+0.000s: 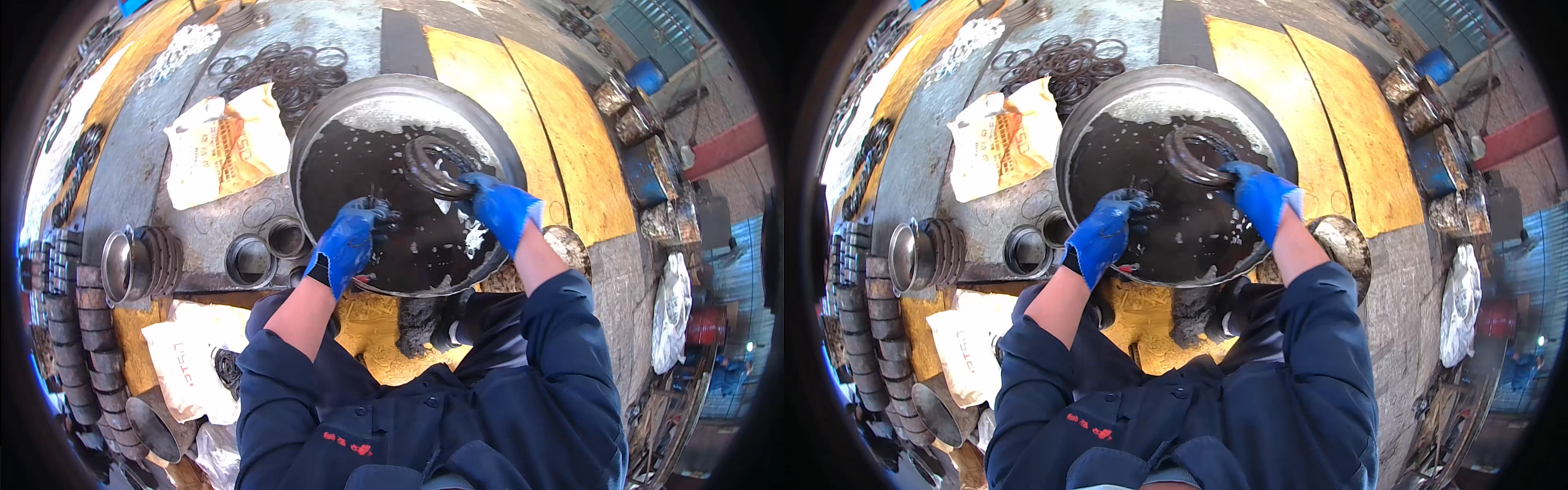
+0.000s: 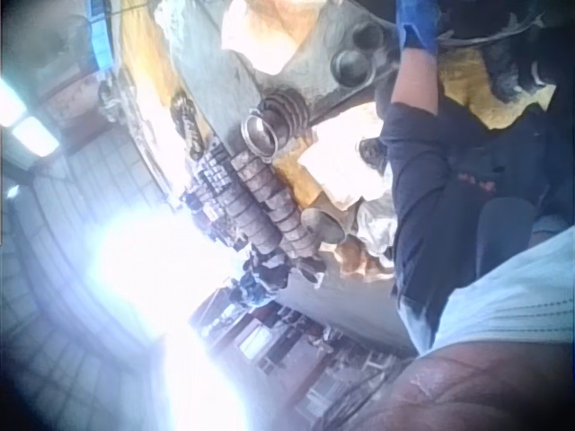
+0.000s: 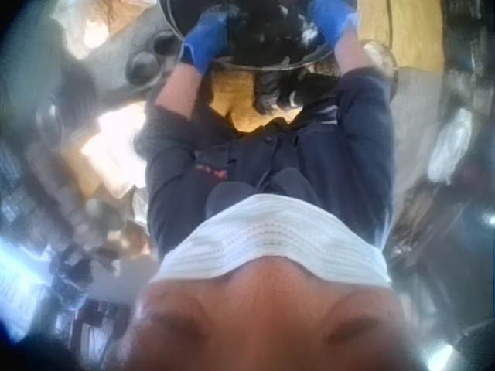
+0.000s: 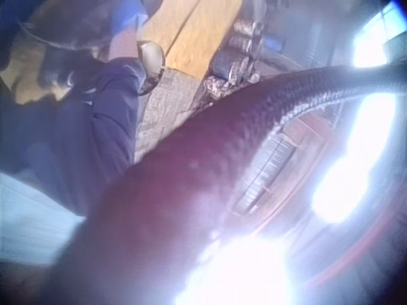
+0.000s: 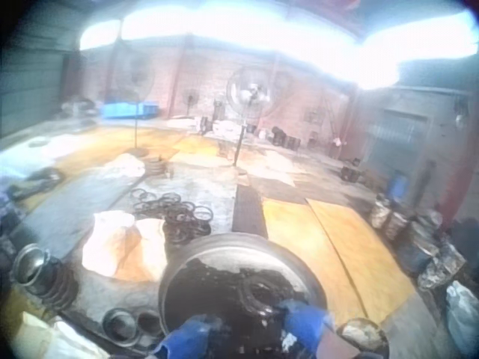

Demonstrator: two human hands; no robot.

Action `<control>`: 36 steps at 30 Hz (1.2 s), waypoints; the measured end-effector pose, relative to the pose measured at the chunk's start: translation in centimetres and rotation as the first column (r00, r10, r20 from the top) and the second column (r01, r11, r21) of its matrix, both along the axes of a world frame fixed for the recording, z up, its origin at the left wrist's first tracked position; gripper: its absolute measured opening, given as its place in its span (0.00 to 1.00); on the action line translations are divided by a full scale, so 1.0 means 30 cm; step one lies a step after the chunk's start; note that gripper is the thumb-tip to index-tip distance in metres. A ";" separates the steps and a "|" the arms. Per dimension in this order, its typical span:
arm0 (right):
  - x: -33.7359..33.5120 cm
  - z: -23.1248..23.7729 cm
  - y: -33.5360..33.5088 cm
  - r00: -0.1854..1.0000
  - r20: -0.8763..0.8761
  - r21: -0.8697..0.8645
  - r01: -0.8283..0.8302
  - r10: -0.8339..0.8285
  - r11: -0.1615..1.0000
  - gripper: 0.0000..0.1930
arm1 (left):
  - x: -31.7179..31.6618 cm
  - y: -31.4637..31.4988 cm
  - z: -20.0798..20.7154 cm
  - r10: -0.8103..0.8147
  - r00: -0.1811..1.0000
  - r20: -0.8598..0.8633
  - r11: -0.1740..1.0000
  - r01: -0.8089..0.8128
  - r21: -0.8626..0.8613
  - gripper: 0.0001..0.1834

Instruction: The person cleans various metal rings and circular machine components using a brush inside a large basin of dark liquid, then moves them to a smaller bucket.

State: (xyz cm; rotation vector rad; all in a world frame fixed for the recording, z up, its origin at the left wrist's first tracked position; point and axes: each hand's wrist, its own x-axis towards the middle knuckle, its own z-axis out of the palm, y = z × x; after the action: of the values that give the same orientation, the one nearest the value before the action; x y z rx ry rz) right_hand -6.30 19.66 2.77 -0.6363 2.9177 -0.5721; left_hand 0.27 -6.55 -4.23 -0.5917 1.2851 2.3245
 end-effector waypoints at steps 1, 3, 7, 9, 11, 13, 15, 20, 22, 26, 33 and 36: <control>-0.031 -0.030 -0.009 0.998 0.058 0.017 0.007 -0.008 1.000 0.14 | -0.006 0.035 -0.013 -0.012 1.000 0.017 1.000 0.011 0.019 0.05; -0.094 -0.114 -0.053 0.968 0.240 -0.102 0.103 -0.076 0.989 0.14 | -0.020 0.054 -0.066 -0.102 0.994 0.026 0.992 0.100 0.080 0.05; -0.209 -0.308 -0.181 0.763 0.616 -0.440 0.538 -0.194 0.719 0.12 | -0.005 0.101 -0.127 -0.068 0.997 0.034 0.990 0.064 0.124 0.07; -0.216 -0.324 -0.263 0.698 0.706 -0.533 0.635 -0.119 0.560 0.13 | -0.007 0.118 -0.129 -0.038 0.996 0.083 0.993 0.028 0.110 0.08; -0.252 -0.340 -0.344 0.689 0.707 -0.491 0.642 -0.162 0.589 0.15 | -0.009 0.102 -0.104 -0.045 0.993 0.112 0.999 0.042 0.021 0.09; -0.260 -0.323 -0.411 0.735 0.618 -0.411 0.603 -0.277 0.683 0.20 | -0.003 0.062 -0.162 -0.031 0.994 0.106 1.000 0.031 0.006 0.09; -0.320 -0.351 -0.398 0.756 0.619 -0.483 0.579 -0.212 0.656 0.20 | -0.006 0.063 -0.167 -0.046 0.996 0.077 0.999 0.045 0.012 0.09; -0.461 -0.296 -0.176 0.713 0.653 -0.468 0.645 -0.255 0.604 0.11 | -0.019 0.082 -0.010 -0.124 0.981 0.152 0.992 0.124 0.009 0.09; -0.364 -0.199 0.018 0.837 0.543 -0.794 0.488 0.063 0.362 0.17 | -0.004 0.071 0.061 -0.160 0.987 0.033 0.978 0.163 -0.130 0.07; -0.219 0.030 0.345 0.789 0.595 -0.666 0.589 -0.150 0.458 0.15 | 0.002 0.111 0.115 -0.203 0.979 0.007 0.951 0.198 -0.238 0.08; 0.124 -0.097 1.100 0.693 0.342 0.097 0.646 -0.635 0.757 0.23 | -0.007 0.186 0.128 -0.211 0.977 -0.025 0.908 0.186 -0.375 0.13; 0.342 -0.155 1.192 0.719 0.363 0.261 0.532 -0.593 0.806 0.25 | -0.015 0.195 0.098 -0.269 0.962 -0.034 0.872 0.229 -0.433 0.16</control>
State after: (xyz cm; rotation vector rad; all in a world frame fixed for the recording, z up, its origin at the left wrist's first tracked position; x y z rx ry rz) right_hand 3.94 55.42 -1.88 0.3963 2.6401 -0.4672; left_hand -0.19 -0.71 -1.28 -0.4172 1.8203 1.8860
